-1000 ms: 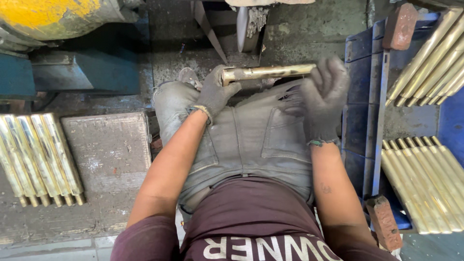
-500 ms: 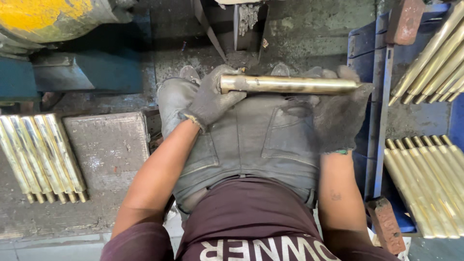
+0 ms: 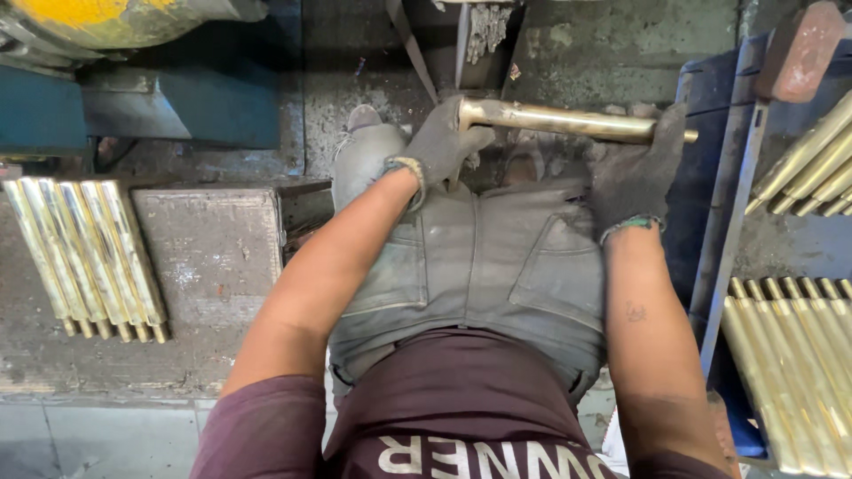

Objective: The person holds a metal pipe against a rotating grinding wheel, turning and moving the pipe to smooth different areas of its surface and edges.

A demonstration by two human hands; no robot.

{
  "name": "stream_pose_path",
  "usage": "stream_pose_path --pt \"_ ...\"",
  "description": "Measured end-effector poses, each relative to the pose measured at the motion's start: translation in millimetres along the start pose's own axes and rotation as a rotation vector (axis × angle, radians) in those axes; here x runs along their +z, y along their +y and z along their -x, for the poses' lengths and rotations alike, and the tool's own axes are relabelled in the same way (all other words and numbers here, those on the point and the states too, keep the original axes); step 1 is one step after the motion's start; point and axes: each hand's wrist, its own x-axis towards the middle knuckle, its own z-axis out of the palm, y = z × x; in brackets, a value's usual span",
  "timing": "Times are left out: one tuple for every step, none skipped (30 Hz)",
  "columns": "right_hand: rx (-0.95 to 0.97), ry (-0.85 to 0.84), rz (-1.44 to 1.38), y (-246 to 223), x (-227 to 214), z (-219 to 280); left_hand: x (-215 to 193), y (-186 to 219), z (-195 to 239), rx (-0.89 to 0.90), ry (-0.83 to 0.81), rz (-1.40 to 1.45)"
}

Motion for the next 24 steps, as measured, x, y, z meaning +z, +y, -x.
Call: stream_pose_path --pt "0.016 0.009 0.006 1 -1 -4 0 0 -3 -0.023 0.002 0.017" --pt "0.032 0.018 0.012 2 -2 -9 -1 0 -6 -0.046 0.004 0.035" --pt "0.045 0.053 0.034 4 -3 -14 -1 -1 -8 -0.072 0.007 0.052" --pt "0.059 0.088 0.055 6 -3 -19 0 -1 -10 -0.105 0.011 0.103" --pt "0.073 0.125 0.076 8 -4 -22 2 -2 -12 -0.14 0.014 0.154" --pt "0.072 0.126 0.09 10 -6 -24 3 -3 -14 -0.174 0.018 0.205" --pt "0.07 0.128 0.104 11 -9 -25 2 -4 -15 -0.177 0.012 0.21" --pt "0.068 0.13 0.117 13 -11 -26 2 -5 -16 -0.18 0.006 0.214" --pt "0.07 0.138 0.107 14 -13 -28 2 -7 -17 -0.185 -0.002 0.22" --pt "0.073 0.145 0.097 16 -15 -29 1 -8 -18 -0.216 0.016 0.214" --pt "0.075 0.154 0.089 17 -17 -30 1 -11 -20 -0.248 0.032 0.209" --pt "0.071 0.144 0.103 18 -17 -30 1 -13 -22 -0.279 0.049 0.204" --pt "0.067 0.134 0.116 18 -17 -30 1 -17 -23 -0.296 0.049 0.229" --pt "0.064 0.123 0.13 19 -16 -30 1 -21 -25 -0.312 0.049 0.254" --pt "0.103 0.125 0.142 19 -14 -31 1 -25 -26 -0.328 0.049 0.278" --pt "0.142 0.127 0.154 18 -13 -32 0 -29 -28 -0.379 0.07 0.336" --pt "0.18 0.125 0.165 18 -11 -35 0 -32 -32 -0.426 0.091 0.394" --pt "0.195 0.145 0.157 18 -11 -37 -1 -35 -35 -0.474 0.114 0.452" --pt "0.211 0.163 0.148 19 -10 -40 -3 -37 -37 -0.489 0.121 0.465" --pt "0.226 0.181 0.14 20 -10 -43 -5 -39 -38 -0.504 0.129 0.479" --pt "0.224 0.22 0.137 22 -10 -46 -7 -41 -40 -0.515 0.135 0.49" --pt "0.221 0.258 0.134 24 -9 -49 -8 -43 -43 -0.522 0.138 0.492" --pt "0.216 0.295 0.131 25 -9 -51 -9 -43 -46 -0.528 0.139 0.494" --pt "0.22 0.263 0.131 26 -10 -52 -9 -44 -47 -0.533 0.14 0.495"
